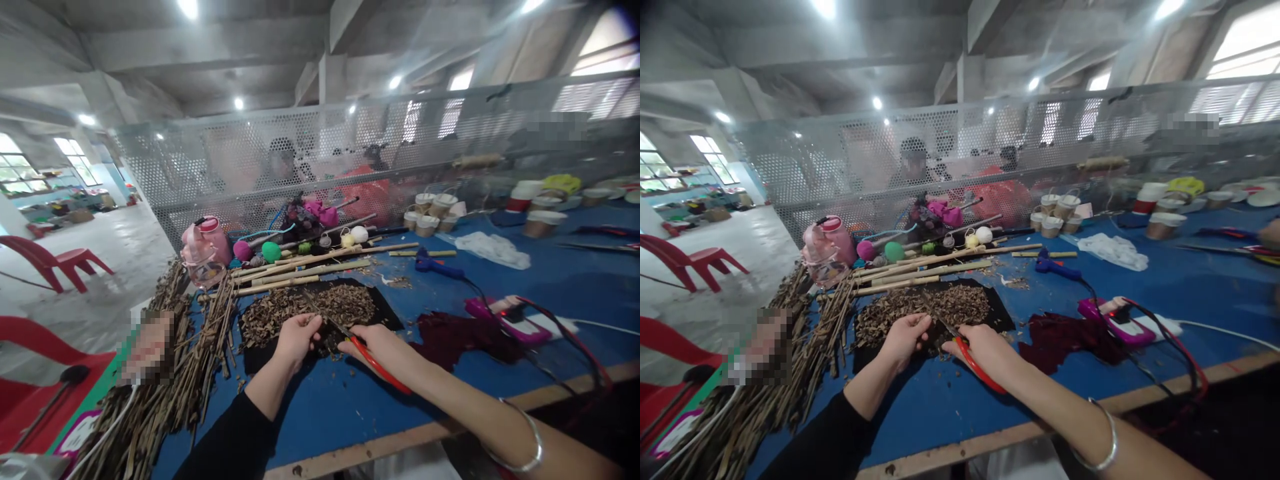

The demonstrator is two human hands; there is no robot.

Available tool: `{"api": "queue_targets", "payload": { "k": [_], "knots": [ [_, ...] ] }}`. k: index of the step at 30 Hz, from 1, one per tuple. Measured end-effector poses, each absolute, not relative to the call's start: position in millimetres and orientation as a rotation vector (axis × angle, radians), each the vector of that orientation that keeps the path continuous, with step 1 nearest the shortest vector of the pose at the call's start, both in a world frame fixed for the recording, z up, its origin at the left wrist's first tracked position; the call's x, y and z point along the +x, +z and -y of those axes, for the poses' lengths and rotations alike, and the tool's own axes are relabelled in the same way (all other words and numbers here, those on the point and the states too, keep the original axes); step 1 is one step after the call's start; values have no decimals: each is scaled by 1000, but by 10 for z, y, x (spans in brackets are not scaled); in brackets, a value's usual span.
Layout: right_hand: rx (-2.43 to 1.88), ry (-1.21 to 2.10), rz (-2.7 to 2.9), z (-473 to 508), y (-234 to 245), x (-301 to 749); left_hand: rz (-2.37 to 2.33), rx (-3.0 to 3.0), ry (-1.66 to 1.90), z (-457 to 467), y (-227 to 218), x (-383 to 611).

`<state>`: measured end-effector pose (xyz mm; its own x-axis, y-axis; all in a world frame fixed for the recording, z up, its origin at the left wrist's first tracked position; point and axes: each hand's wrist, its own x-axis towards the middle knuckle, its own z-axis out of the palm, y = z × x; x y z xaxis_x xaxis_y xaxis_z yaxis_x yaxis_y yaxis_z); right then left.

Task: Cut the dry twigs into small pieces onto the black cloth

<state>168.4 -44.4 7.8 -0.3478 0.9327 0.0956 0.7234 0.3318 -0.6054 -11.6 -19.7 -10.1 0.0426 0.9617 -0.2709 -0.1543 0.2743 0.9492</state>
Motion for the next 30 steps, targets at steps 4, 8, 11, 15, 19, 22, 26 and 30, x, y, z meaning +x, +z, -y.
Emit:
{"api": "queue_targets", "payload": {
  "k": [4,8,11,15,19,22,26,30],
  "knots": [
    [-1540,607,2176,431,108,1745,-1149,791,1147,180,-95,-103],
    [-1595,493,2229,450,190,1791,-998,579,1271,190,-10,-79],
    [-1543,427,2285,485,212,1773,-903,551,1274,211,26,-64],
    [-1486,369,2315,496,146,1712,-862,603,1219,248,18,-48],
    [-1449,321,2310,481,106,1676,-907,643,1175,277,5,-40],
    [-1456,302,2312,473,109,1672,-936,658,1155,274,-12,-40],
    [-1498,212,2316,459,85,1670,-962,680,1170,258,-29,-39],
    [-1538,181,2379,450,61,1665,-1033,671,1159,261,-27,-33]
  ]
}}
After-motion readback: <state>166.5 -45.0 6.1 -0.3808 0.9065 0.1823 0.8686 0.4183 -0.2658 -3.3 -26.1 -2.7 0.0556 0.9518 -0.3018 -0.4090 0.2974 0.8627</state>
